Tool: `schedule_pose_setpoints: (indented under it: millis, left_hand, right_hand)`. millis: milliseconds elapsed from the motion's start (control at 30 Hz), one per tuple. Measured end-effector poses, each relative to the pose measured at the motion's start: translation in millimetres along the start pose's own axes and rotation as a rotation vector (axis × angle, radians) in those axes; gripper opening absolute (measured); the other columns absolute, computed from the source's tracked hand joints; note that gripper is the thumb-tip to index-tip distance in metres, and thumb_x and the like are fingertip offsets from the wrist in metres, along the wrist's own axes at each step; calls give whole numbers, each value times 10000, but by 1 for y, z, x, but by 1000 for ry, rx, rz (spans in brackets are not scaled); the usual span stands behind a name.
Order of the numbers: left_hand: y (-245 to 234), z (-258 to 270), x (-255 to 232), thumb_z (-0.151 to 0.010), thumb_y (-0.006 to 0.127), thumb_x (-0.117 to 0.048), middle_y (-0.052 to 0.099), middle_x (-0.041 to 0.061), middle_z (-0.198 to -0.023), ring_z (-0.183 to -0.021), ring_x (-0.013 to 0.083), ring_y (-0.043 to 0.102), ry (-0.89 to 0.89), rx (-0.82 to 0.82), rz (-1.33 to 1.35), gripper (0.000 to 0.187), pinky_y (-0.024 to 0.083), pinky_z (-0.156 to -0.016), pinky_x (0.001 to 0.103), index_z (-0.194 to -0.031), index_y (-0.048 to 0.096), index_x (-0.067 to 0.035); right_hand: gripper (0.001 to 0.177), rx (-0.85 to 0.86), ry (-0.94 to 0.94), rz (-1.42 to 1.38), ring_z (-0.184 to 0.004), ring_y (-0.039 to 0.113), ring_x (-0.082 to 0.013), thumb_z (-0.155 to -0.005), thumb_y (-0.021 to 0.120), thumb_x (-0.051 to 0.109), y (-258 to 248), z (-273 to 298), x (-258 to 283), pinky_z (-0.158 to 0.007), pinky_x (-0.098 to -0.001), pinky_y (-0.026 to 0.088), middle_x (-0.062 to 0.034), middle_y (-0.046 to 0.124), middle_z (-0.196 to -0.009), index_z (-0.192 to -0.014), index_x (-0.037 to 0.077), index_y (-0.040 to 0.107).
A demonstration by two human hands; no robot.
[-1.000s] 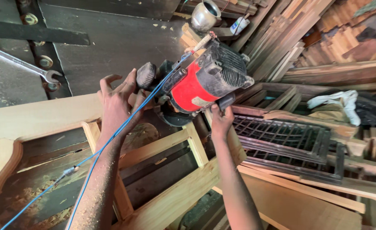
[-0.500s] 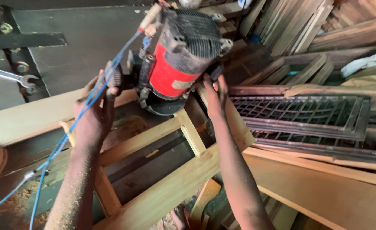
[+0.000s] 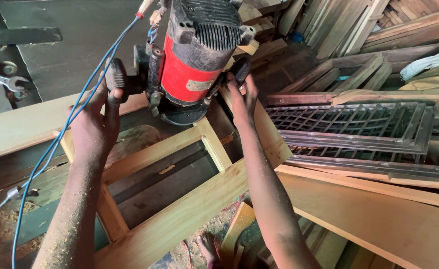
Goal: The person uses a handheld electric router to shape the edges of a wooden frame placed on a workbench. They guide the tool along the inner and outer edges of the frame, creating a smooth profile and generating wood shavings.
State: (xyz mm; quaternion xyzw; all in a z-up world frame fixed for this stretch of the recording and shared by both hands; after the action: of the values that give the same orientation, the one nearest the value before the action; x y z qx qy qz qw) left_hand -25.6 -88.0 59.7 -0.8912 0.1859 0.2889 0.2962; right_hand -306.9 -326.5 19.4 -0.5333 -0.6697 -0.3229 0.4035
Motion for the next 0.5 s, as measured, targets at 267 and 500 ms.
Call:
schedule_pose_setpoints:
  millis: [267, 500]
  left_hand:
    - [-3, 0, -6, -1130, 625, -280, 580, 233, -659, -450, 265, 532, -104, 57, -12, 413, 451, -554, 386, -1480, 646, -60]
    - [-7, 2, -12, -1129, 631, -295, 578, 232, -666, -445, 200, 524, -97, 31, 25, 434, 444, -529, 359, -1475, 635, -33]
  right_hand:
    - [269, -17, -31, -50, -1052, 613, -123, -966, 677, 103, -2, 0, 0, -957, -298, 485, -49, 689, -1121, -1211, -3, 644]
    - [258, -65, -67, 6, -999, 621, -128, -938, 666, 101, -9, 2, 0, -925, -299, 501, -47, 692, -1061, -1173, -5, 659]
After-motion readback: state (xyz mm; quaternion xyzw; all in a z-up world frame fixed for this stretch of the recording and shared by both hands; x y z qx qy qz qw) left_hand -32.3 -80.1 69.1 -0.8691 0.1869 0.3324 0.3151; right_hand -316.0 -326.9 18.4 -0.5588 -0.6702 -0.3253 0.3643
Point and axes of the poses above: each hand's wrist, its own z-axis away from the middle knuckle, its own y-axis out of the palm, x = y × z, the point moved 6 cm from there along -z, towards the middle knuckle
